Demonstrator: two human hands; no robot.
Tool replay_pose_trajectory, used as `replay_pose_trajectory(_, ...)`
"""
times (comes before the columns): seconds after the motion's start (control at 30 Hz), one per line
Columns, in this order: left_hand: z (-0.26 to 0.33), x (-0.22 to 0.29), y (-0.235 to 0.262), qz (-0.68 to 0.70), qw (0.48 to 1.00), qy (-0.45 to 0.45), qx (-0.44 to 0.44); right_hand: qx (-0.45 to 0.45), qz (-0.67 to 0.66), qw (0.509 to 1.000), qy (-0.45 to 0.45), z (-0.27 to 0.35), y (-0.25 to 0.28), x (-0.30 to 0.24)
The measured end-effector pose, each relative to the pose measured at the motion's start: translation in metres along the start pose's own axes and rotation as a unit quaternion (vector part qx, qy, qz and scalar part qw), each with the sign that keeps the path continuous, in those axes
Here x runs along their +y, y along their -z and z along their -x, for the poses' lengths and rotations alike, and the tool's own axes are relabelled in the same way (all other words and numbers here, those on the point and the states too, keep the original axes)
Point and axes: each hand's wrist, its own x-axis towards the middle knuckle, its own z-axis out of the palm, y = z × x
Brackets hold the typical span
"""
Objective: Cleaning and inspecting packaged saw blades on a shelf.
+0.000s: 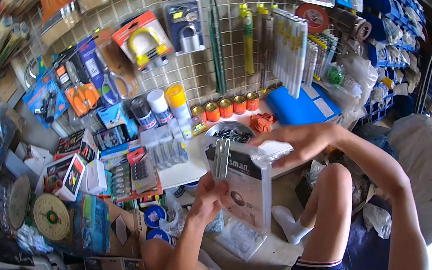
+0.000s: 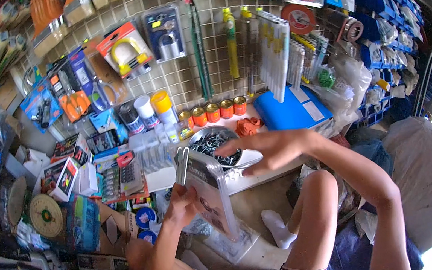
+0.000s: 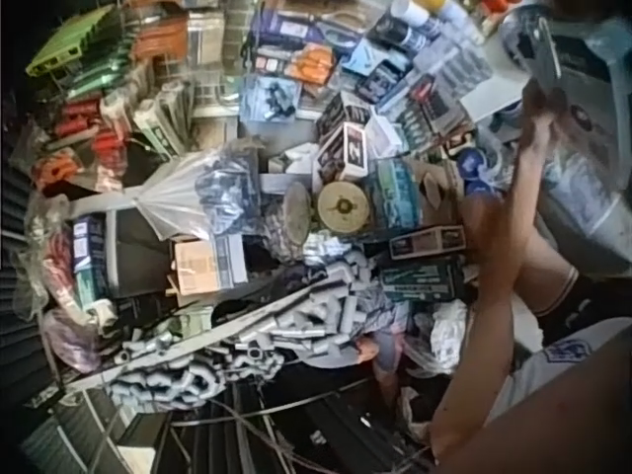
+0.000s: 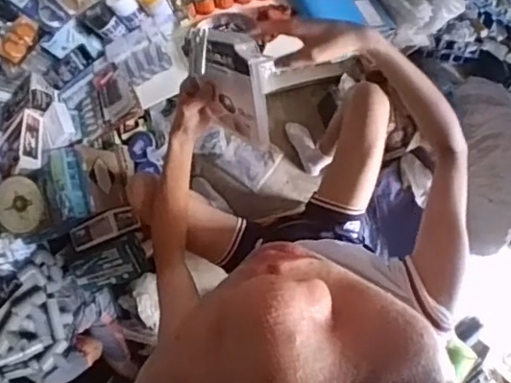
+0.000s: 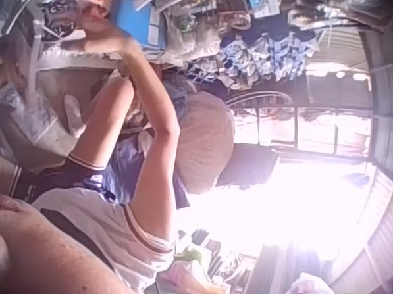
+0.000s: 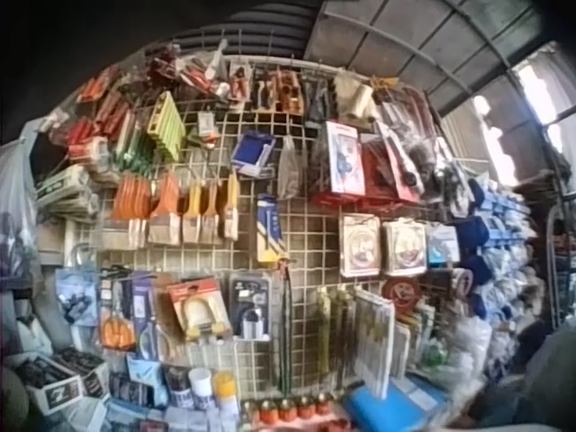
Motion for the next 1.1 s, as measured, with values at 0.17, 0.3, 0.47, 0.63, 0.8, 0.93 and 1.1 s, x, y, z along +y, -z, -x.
replay_pose_trajectory(0.17, 0.010, 0.010, 0.004, 0.024, 0.999, 0.023, -0.019, 0.053, -0.094, 0.994, -0.030, -0.006, -0.047, -0.005)
replay_pose_trajectory(0.3, 0.008, 0.011, 0.008, 0.022, 0.999, 0.021, -0.015, 0.121, -0.151, 0.978, -0.081, 0.004, -0.057, -0.003)
replay_pose_trajectory(0.47, 0.000, 0.005, 0.017, 0.157, 0.985, -0.014, -0.068, 0.342, 0.304, 0.889, -0.028, 0.024, -0.040, -0.049)
replay_pose_trajectory(0.63, -0.008, -0.004, 0.000, -0.159, 0.984, -0.077, 0.024, 0.319, 0.481, 0.813, -0.079, 0.049, -0.024, -0.106)
replay_pose_trajectory(0.8, -0.028, -0.025, 0.020, 0.048, 0.989, 0.101, 0.097, 0.362, 0.559, 0.740, -0.094, 0.063, 0.010, -0.155)
replay_pose_trajectory(0.93, -0.029, -0.040, 0.018, -0.002, 0.986, 0.132, 0.099, 0.432, 0.617, 0.647, -0.120, 0.068, 0.073, -0.173)
replay_pose_trajectory(1.1, -0.024, -0.045, 0.026, 0.031, 0.986, 0.138, 0.090, 0.439, 0.693, 0.548, -0.162, 0.046, 0.164, -0.182)
